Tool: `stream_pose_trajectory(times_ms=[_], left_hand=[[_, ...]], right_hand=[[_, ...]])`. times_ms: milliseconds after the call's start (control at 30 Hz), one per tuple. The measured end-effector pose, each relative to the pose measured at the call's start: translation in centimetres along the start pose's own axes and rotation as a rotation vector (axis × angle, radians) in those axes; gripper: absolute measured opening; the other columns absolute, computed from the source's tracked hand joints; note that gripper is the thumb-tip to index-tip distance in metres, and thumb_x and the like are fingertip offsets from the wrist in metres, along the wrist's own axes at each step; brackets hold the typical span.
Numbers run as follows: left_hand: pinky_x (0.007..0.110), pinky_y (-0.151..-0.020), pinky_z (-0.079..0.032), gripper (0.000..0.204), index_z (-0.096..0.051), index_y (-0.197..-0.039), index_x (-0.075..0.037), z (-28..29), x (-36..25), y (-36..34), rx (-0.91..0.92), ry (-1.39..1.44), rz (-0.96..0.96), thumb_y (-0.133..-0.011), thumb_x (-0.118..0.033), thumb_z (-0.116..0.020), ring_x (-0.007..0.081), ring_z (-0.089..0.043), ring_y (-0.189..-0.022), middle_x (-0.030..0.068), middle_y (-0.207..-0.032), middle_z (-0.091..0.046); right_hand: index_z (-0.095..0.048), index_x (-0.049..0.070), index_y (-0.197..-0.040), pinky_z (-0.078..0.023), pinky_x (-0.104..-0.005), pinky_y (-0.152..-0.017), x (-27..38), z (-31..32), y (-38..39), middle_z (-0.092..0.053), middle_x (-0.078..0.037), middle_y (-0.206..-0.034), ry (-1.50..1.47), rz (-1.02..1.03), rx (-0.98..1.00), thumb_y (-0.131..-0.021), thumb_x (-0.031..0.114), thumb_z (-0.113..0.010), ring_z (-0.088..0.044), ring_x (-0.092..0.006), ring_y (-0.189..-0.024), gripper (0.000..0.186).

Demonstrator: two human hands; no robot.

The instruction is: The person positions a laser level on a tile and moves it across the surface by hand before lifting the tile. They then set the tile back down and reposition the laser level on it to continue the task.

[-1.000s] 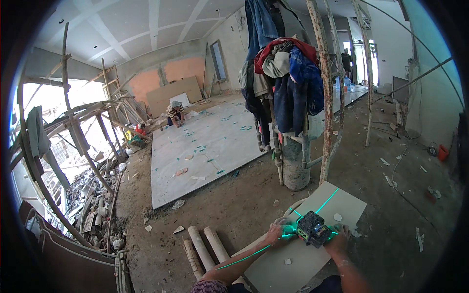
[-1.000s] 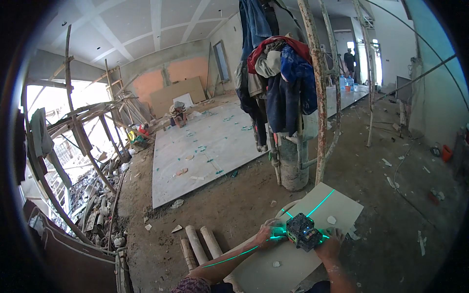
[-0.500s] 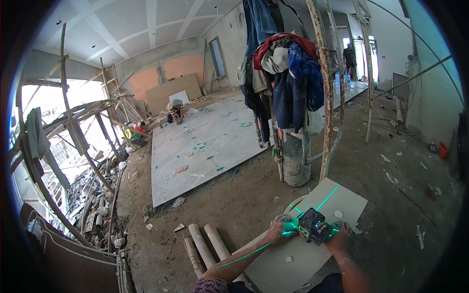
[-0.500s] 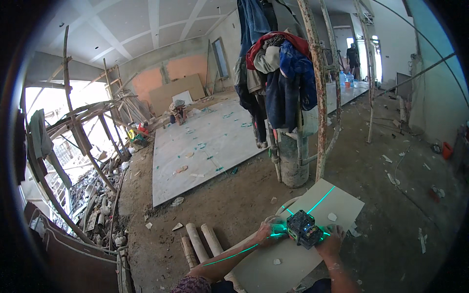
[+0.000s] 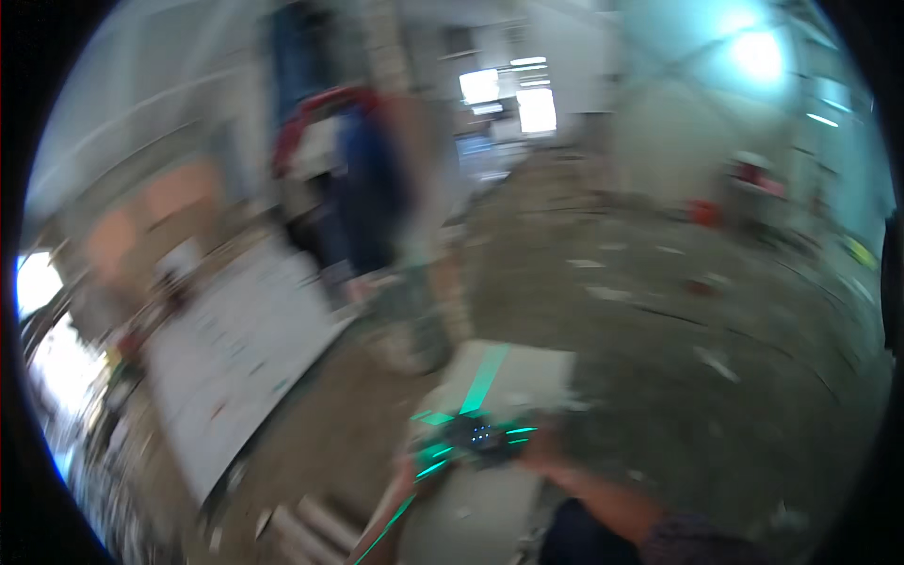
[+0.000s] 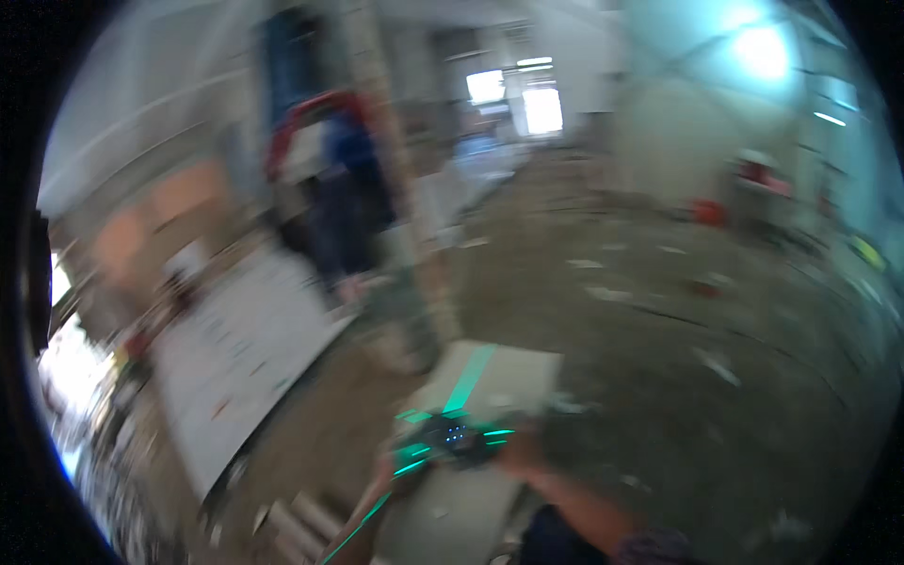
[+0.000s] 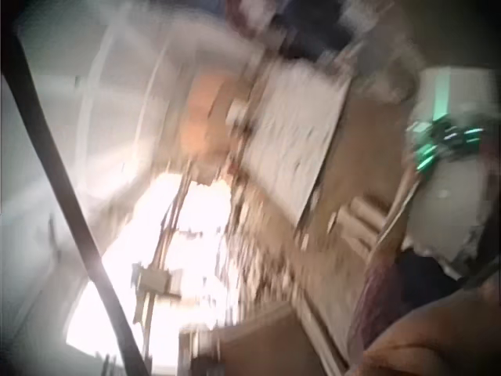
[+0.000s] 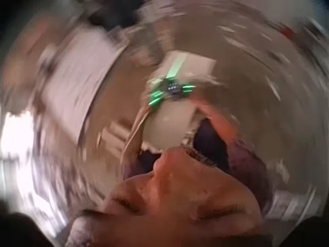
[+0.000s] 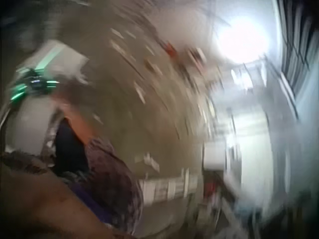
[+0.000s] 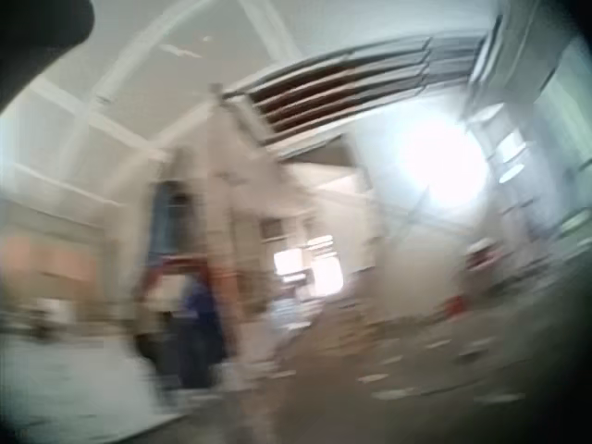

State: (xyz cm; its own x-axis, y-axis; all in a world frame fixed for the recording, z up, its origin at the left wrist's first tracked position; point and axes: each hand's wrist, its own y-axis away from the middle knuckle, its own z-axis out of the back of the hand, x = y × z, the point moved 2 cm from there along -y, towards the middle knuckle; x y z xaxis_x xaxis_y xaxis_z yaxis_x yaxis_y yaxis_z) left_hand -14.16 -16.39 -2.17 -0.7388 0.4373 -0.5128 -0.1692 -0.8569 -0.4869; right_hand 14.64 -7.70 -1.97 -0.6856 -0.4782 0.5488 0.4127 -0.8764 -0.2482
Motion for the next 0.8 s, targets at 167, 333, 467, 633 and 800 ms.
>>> stream_pose_trajectory(times_ms=[167, 333, 467, 633, 800], left_hand=[[0.049, -0.095, -0.048, 0.019, -0.075, -0.102, -0.013, 2.9, -4.2, 0.4, -0.202, -0.159, -0.209, -0.087, -0.024, -0.074, 0.0344, -0.063, -0.106, 0.0076, -0.108, -0.071], [0.047, -0.09, -0.048, 0.016, -0.074, -0.099, -0.012, 1.5, -5.6, -1.3, -0.234, -0.039, -0.32, -0.087, -0.023, -0.074, 0.0321, -0.062, -0.101, 0.007, -0.103, -0.07], [0.045, -0.087, -0.048, 0.014, -0.073, -0.097, -0.011, 1.2, -5.7, -1.3, -0.215, 0.027, -0.344, -0.088, -0.022, -0.073, 0.0303, -0.062, -0.097, 0.0066, -0.1, -0.07], [0.043, -0.083, -0.048, 0.012, -0.072, -0.094, -0.01, 1.6, -5.1, -0.9, -0.214, 0.05, -0.343, -0.088, -0.021, -0.073, 0.028, -0.061, -0.092, 0.006, -0.096, -0.069], [0.04, -0.079, -0.047, 0.01, -0.071, -0.091, -0.01, 1.9, -4.9, -1.0, -0.215, 0.069, -0.357, -0.088, -0.019, -0.072, 0.0257, -0.061, -0.087, 0.0055, -0.091, -0.068]], right_hand=[[-0.068, 0.002, -0.112, -0.042, -0.0535, -0.107, 0.5, -2.3, -2.8, -0.063, -0.023, -0.125, -0.012, 0.054, -0.112, -0.072, 0.023, -0.077, -0.054, -0.0432, -0.125, 0.046], [-0.066, 0.003, -0.122, -0.038, -0.0516, -0.112, 4.0, 6.2, -0.8, -0.055, -0.023, -0.138, 0.095, 0.046, -0.028, -0.078, 0.026, -0.071, -0.049, -0.0398, -0.132, 0.049], [-0.061, -0.003, -0.134, -0.035, -0.0499, -0.119, 4.8, 6.8, 1.3, -0.051, -0.024, -0.148, 0.104, 0.038, 0.082, -0.086, 0.029, -0.073, -0.046, -0.0367, -0.14, 0.059], [-0.067, -0.003, -0.126, -0.033, -0.0478, -0.12, 4.9, 5.2, 1.2, -0.057, -0.024, -0.141, 0.068, 0.029, -0.048, -0.086, 0.031, -0.072, -0.053, -0.0358, -0.133, 0.053], [-0.076, -0.001, -0.11, -0.038, -0.0466, -0.116, 3.2, 2.9, 0.2, -0.07, -0.023, -0.118, 0.173, 0.057, 0.0, -0.089, 0.032, -0.069, -0.062, -0.0337, -0.121, 0.04]])
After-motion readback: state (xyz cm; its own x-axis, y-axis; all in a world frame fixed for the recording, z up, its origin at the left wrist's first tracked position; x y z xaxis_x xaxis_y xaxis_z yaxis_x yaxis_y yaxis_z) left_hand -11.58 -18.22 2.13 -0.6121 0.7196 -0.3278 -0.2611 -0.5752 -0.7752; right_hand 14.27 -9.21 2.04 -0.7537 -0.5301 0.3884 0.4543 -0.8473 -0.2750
